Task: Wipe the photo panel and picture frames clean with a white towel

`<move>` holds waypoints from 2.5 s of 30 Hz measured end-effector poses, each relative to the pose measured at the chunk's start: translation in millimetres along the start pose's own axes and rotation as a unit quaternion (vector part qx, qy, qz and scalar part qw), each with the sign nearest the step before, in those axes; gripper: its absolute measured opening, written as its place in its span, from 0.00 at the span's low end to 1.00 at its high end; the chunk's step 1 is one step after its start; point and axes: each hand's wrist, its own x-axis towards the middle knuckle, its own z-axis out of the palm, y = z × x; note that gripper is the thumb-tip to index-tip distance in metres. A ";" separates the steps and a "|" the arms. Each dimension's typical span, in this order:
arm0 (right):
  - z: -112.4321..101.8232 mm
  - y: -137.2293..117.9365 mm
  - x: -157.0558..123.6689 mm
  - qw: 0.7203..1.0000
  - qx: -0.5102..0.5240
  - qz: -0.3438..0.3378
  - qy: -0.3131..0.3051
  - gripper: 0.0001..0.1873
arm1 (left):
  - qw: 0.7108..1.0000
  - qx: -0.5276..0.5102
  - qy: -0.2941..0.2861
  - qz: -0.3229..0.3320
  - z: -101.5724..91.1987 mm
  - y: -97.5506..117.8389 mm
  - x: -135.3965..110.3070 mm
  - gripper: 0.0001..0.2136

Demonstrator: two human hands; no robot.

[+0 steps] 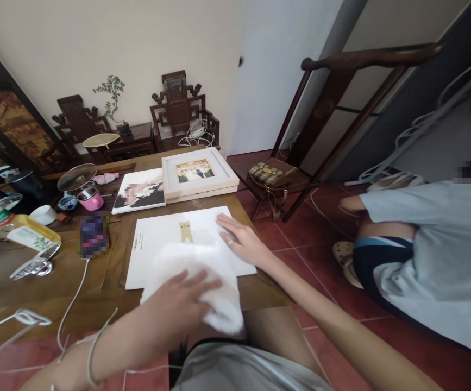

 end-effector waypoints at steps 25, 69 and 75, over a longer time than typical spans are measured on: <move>3.2 1.4 0.3 1.000 -0.005 -0.001 0.008 0.21 | 0.988 0.017 0.051 -0.145 25.0 -88.7 36.7 0.12; 4.4 7.1 -10.2 0.999 -0.010 -0.006 -0.047 0.25 | 0.989 0.002 0.046 -0.139 30.2 -79.9 63.6 0.13; 2.1 3.6 -9.2 0.999 -0.016 0.000 -0.050 0.25 | 0.998 0.018 0.031 -0.058 41.1 -1.4 20.4 0.07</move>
